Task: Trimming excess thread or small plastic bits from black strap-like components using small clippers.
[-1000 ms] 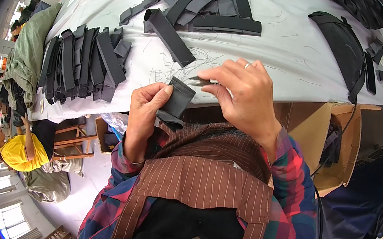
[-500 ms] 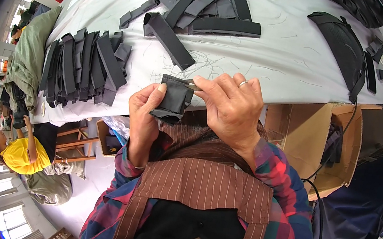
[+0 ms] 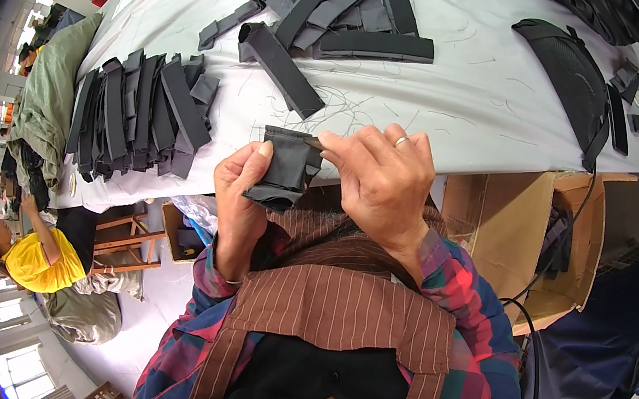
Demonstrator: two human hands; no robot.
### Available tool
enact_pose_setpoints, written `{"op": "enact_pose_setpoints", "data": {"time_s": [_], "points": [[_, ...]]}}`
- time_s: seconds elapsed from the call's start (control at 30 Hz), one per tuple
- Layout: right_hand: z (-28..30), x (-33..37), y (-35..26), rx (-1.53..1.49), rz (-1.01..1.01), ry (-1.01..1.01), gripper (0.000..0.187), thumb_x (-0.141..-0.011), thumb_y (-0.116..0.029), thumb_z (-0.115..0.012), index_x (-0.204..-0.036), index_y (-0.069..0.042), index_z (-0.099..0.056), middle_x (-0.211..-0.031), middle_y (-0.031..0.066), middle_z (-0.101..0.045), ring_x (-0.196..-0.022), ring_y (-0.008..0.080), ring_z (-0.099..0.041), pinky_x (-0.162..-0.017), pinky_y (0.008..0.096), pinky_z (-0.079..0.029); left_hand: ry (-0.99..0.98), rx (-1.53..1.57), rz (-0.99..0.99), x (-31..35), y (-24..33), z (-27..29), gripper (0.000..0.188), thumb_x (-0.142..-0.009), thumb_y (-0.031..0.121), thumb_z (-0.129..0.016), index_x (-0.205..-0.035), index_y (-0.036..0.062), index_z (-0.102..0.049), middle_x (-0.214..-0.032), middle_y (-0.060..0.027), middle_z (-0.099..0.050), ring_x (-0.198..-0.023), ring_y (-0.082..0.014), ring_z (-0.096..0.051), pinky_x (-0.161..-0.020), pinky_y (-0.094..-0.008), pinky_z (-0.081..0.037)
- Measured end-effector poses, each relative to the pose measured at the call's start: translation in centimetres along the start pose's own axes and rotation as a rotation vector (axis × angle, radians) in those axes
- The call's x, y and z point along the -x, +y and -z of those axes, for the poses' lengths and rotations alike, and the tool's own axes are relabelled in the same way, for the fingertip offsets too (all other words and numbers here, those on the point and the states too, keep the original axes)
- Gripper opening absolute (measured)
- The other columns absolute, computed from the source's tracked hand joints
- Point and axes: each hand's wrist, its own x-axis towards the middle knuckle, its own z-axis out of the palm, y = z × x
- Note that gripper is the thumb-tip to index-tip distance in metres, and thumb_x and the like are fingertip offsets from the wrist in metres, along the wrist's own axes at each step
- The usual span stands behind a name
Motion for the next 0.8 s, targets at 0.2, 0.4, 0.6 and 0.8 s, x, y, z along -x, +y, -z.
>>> {"op": "enact_pose_setpoints", "data": {"time_s": [0.2,0.4,0.6,0.8], "points": [[1.5,-1.1,-0.7,-1.122,-0.636,-0.172,0.014,-0.085,-0.006,-0.067,-0.097,0.001,-0.066,-0.082,0.0007,-0.064,-0.076,0.0035,-0.053,-0.069,0.0189,-0.043,-0.109,-0.283,-0.254,2.6,3.0,-0.8,0.011,-0.08,-0.006,-0.063,-0.091,-0.0009,-0.063,-0.077,0.0012,-0.062,-0.069,-0.0033,-0.055,-0.064,-0.0173,-0.044],[1.6,-0.5,0.5,-1.116,-0.661,-0.191,0.024,-0.086,-0.011,-0.068,-0.107,-0.001,-0.064,-0.089,-0.002,-0.061,-0.077,0.0052,-0.052,-0.072,0.0204,-0.044,-0.138,-0.054,-0.075,-0.5,-1.3,2.1,0.02,-0.078,-0.012,-0.058,-0.093,0.0014,-0.057,-0.092,-0.0053,-0.064,-0.09,-0.0098,-0.059,-0.078,-0.0214,-0.046],[1.1,0.6,0.1,-0.806,-0.478,-0.317,0.019,-0.081,-0.005,-0.069,-0.099,0.0,-0.067,-0.083,0.0048,-0.065,-0.076,0.0096,-0.058,-0.071,0.0235,-0.046,-0.177,-0.028,-0.206,-0.4,-1.6,1.3,0.021,-0.081,-0.011,-0.058,-0.089,0.0058,-0.049,-0.096,-0.0187,-0.067,-0.09,-0.0207,-0.066,-0.08,-0.0286,-0.052],[0.8,0.4,-0.2,-0.66,-0.326,-0.397,0.019,-0.074,-0.002,-0.071,-0.093,-0.002,-0.069,-0.081,0.0088,-0.066,-0.072,0.019,-0.062,-0.068,0.0274,-0.046,-0.145,0.03,-0.263,-0.5,-2.0,1.4,0.024,-0.079,-0.013,-0.059,-0.085,0.0062,-0.047,-0.096,-0.0192,-0.067,-0.091,-0.0221,-0.066,-0.08,-0.0306,-0.054]]}}
